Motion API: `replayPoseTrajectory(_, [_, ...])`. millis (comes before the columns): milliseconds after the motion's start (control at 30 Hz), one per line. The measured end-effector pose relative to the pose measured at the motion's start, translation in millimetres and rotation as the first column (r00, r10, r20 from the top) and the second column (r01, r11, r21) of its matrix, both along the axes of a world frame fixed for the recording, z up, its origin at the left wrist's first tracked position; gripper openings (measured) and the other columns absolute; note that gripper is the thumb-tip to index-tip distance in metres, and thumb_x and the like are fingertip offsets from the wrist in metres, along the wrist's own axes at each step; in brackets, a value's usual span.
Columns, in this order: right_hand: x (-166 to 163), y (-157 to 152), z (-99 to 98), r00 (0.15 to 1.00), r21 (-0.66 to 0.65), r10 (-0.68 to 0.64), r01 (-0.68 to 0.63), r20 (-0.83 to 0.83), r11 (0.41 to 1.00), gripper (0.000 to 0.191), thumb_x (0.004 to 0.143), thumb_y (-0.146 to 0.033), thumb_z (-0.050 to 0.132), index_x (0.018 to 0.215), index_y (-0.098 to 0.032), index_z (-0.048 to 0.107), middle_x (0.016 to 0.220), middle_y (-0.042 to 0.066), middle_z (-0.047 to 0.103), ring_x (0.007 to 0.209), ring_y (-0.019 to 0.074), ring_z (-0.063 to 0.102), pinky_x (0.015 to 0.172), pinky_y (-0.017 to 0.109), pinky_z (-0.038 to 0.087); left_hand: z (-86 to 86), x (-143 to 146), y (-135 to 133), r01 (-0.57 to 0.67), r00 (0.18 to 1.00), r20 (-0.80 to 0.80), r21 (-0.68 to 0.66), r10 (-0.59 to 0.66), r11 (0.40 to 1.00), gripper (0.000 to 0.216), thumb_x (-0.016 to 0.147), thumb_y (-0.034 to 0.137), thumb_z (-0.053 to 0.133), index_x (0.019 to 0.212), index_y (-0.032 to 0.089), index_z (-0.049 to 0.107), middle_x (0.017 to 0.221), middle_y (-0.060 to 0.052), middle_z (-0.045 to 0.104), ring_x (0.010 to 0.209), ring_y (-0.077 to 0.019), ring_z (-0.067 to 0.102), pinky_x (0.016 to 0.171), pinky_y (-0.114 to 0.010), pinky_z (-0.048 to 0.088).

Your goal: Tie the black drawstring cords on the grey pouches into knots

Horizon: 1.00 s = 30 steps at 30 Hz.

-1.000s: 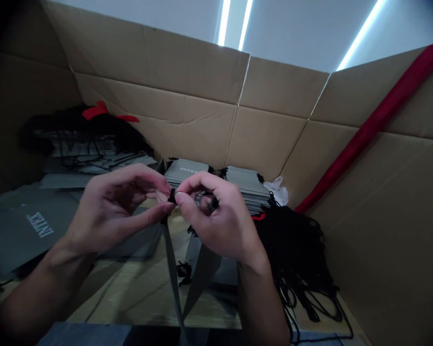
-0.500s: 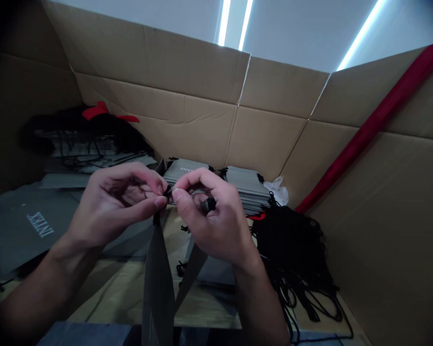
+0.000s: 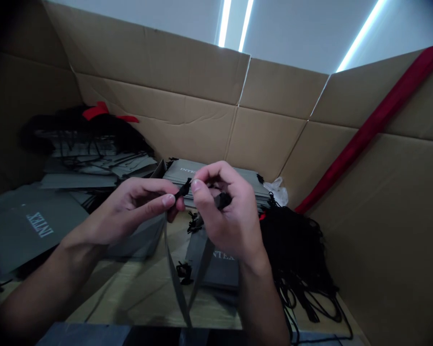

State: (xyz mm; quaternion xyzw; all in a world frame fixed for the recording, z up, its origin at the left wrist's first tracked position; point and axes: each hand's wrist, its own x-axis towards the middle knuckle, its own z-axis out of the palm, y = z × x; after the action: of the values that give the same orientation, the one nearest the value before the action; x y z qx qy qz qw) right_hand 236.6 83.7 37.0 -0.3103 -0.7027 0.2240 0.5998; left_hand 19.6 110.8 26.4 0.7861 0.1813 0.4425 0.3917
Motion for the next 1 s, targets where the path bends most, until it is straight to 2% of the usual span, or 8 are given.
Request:
replayPoseTrajectory(67, [7.6,2.4,1.1,0.993,-0.051,0.113,-0.111,0.035,0.993,0.01,0.102,-0.027,0.08,0.108,-0.022,0.074,0.102,0.004,0.072,0.078,0.0145,0.066,0.062,0.025,0.051,1.1,-2.8,-0.9,-0.039,0.999,-0.017,0.023,0.039,0.999,0.033,0.112,0.039,0.071,0.091,0.015,0.079,0.074,-0.002,0.066,0.066,-0.0124,0.057,0.06,-0.02,0.045])
replayPoseTrajectory(167, [15.9,7.9,0.1,0.944,-0.113,0.317,-0.307,0.095,0.945,0.056,0.084,-0.027,0.102,0.133,-0.028,0.075,0.116,0.004,0.072,0.079,0.014,0.064,0.055,0.023,0.046,2.0,-4.3,-4.7,-0.047,0.998,-0.046,0.02,0.048,0.999,0.035,0.111,0.041,0.072,0.087,0.016,0.076,0.072,0.0,0.06,0.061,-0.0113,0.046,0.054,-0.021,0.035])
replayPoseTrajectory(200, [17.1,9.8,-0.8,0.928,-0.11,0.352,-0.34,0.118,0.934,0.062,0.08,-0.026,0.105,0.135,-0.03,0.076,0.114,0.003,0.073,0.075,0.0127,0.062,0.054,0.022,0.045,2.3,-4.1,-6.2,-0.04,0.998,-0.053,0.021,0.041,0.999,0.035,0.11,0.042,0.073,0.086,0.016,0.074,0.071,0.001,0.059,0.061,-0.0115,0.045,0.053,-0.021,0.035])
replayPoseTrajectory(367, [14.7,13.9,-1.7,0.933,0.056,0.283,-0.302,0.221,0.952,0.021,0.091,-0.027,0.097,0.107,-0.021,0.085,0.095,0.002,0.08,0.072,0.0119,0.066,0.063,0.023,0.052,4.1,-3.0,-12.1,-0.046,0.994,-0.091,0.084,0.054,0.995,0.033,0.112,0.035,0.068,0.085,0.017,0.071,0.075,0.0,0.062,0.069,-0.013,0.053,0.063,-0.021,0.044])
replayPoseTrajectory(433, [13.0,13.0,0.4,0.937,0.093,0.247,-0.277,0.247,0.957,0.014,0.094,-0.026,0.095,0.103,-0.02,0.086,0.093,0.003,0.082,0.072,0.0121,0.067,0.064,0.023,0.054,4.2,-3.5,-13.2,-0.047,0.992,-0.113,0.126,0.061,0.991,0.031,0.113,0.029,0.063,0.085,0.017,0.069,0.074,0.002,0.059,0.067,-0.0112,0.049,0.061,-0.019,0.041])
replayPoseTrajectory(600, [12.9,13.5,3.5,0.916,0.085,0.323,-0.35,0.238,0.933,0.018,0.087,-0.025,0.101,0.097,-0.019,0.086,0.088,0.002,0.084,0.068,0.0127,0.072,0.062,0.022,0.056,2.5,-4.2,-13.5,0.014,0.993,-0.115,0.178,0.007,0.984,0.027,0.11,0.026,0.069,0.084,0.019,0.065,0.072,0.002,0.052,0.064,-0.0118,0.044,0.057,-0.023,0.038])
replayPoseTrajectory(767, [17.1,17.5,-0.5,0.89,0.021,0.416,-0.427,0.189,0.904,0.015,0.09,-0.025,0.099,0.094,-0.019,0.086,0.079,0.001,0.081,0.062,0.0117,0.069,0.056,0.021,0.054,1.3,-3.8,-21.8,0.024,0.994,-0.111,0.213,-0.001,0.977,0.033,0.112,0.027,0.06,0.08,0.02,0.064,0.07,0.0,0.05,0.064,-0.015,0.045,0.059,-0.028,0.039])
replayPoseTrajectory(1000, [13.7,16.2,-7.3,0.837,0.137,0.498,-0.533,0.226,0.835,0.034,0.08,-0.02,0.103,0.109,-0.022,0.085,0.095,0.003,0.083,0.073,0.0148,0.073,0.064,0.025,0.058,0.0,-3.3,-37.7,-0.154,0.984,-0.064,0.133,0.164,0.979,0.036,0.104,0.044,0.074,0.075,0.023,0.07,0.066,-0.002,0.056,0.064,-0.0194,0.054,0.062,-0.031,0.054])
